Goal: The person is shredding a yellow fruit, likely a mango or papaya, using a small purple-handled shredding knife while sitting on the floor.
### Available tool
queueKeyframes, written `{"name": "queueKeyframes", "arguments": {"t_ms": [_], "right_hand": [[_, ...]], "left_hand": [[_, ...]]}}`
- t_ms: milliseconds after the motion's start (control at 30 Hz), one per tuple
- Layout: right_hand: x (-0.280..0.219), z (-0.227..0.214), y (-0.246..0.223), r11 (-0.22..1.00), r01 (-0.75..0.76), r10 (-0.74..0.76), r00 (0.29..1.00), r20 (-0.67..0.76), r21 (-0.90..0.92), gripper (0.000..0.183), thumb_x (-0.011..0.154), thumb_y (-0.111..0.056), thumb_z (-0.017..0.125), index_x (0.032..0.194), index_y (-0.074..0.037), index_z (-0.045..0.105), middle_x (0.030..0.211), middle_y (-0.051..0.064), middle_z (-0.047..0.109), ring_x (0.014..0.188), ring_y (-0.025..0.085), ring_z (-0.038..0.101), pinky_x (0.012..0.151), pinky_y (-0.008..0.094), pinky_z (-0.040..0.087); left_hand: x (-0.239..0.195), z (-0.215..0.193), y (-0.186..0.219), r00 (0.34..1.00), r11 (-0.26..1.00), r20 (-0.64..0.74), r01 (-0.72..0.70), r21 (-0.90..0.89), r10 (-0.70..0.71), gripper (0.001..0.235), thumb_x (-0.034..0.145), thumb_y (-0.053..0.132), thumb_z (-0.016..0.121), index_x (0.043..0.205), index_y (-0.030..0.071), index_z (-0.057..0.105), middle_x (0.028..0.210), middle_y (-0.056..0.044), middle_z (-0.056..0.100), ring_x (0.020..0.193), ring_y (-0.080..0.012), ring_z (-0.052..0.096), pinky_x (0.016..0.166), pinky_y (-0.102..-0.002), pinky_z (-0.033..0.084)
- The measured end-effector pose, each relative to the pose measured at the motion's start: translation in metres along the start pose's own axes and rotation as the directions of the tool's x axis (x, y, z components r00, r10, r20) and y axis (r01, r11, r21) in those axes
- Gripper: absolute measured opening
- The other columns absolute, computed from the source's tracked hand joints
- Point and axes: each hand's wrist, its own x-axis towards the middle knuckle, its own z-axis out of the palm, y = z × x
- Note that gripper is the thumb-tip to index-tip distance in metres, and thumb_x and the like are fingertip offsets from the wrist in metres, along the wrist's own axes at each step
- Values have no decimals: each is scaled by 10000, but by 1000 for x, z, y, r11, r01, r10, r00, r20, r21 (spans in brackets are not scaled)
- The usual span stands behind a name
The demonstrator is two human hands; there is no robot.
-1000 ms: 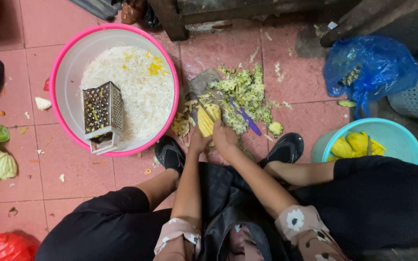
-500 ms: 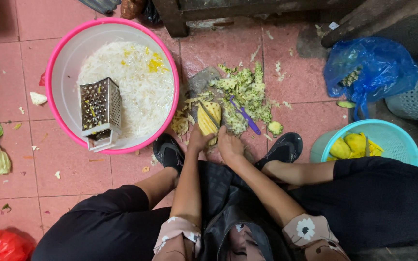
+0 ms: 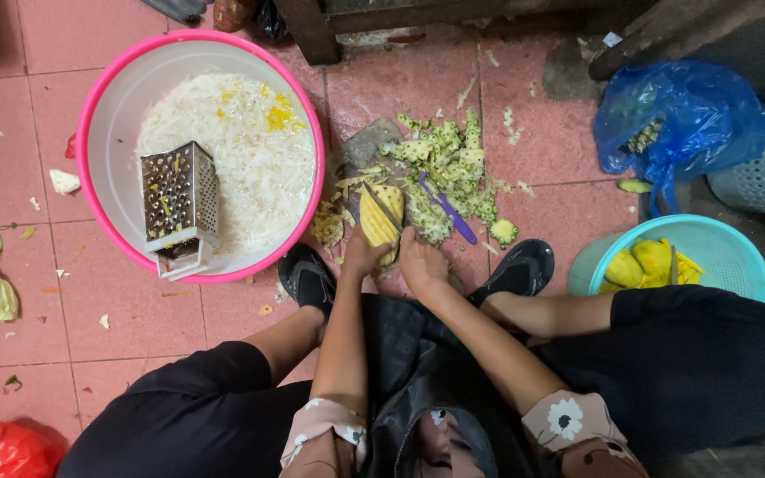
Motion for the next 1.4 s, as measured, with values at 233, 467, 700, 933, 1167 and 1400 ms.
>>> {"name": "queueKeyframes", "arguments": {"t_ms": [233, 467, 700, 933, 1167, 1400], "right_hand": [[3, 9, 3, 1000, -27, 27, 1000, 7, 3, 232, 1011, -142, 228, 1086, -109, 445, 933, 214, 732, 901, 430, 748, 780, 583, 597], [5, 5, -4, 1000, -26, 26, 999, -25, 7, 239, 1001, -92, 257, 1129, -77, 458, 955, 231, 730, 906, 432, 747, 789, 591, 590], [64, 18, -3, 988, -73, 66, 997, 51, 139, 252, 1020, -217, 277, 1179, -87, 423, 1032, 266, 724, 1026, 487, 703, 863, 624, 557], [46, -10, 6, 988, 0, -13, 997, 79, 157, 315, 1069, -320, 325, 1186, -62, 462, 1019, 317, 717, 1031, 458, 713, 866, 573, 571], [58, 8, 35, 941, -55, 21, 994, 105, 335, 500, 1031, -442, 363, 1159, -5, 569, 1096, 360, 688, 1149, 502, 639, 983, 584, 508], [96, 48, 61, 967, -128, 92, 982, 167, 222, 563, 1003, -559, 292, 1215, -138, 601, 1195, 219, 709, 1234, 417, 623, 1055, 634, 405]], "left_hand": [[0, 0, -4, 1000, 1000, 5, -5, -8, 5, 743, 725, 357, 875, 1249, 55, 443, 1127, -326, 659, 1160, -495, 620, 960, -560, 522], [1, 1, 1, 1000, 1000, 5, -9, 22, 8, 736, 730, 374, 864, 1242, 67, 434, 1100, -309, 675, 1139, -478, 638, 952, -536, 534], [9, 6, -7, 998, 994, -14, -54, 96, 55, 766, 731, 375, 868, 1269, 50, 429, 1115, -330, 647, 1135, -510, 625, 958, -562, 529], [17, 15, -18, 999, 995, -9, -43, 85, 43, 785, 726, 386, 865, 1275, 33, 429, 1123, -327, 636, 1145, -518, 618, 984, -567, 522], [25, 22, -27, 998, 996, -28, -57, 75, 59, 839, 702, 394, 873, 1312, 54, 407, 1105, -314, 614, 1140, -531, 613, 975, -569, 524], [19, 20, -26, 996, 992, -27, -81, 99, 84, 811, 712, 384, 868, 1288, 46, 408, 1073, -323, 600, 1120, -541, 613, 966, -590, 516]]}}
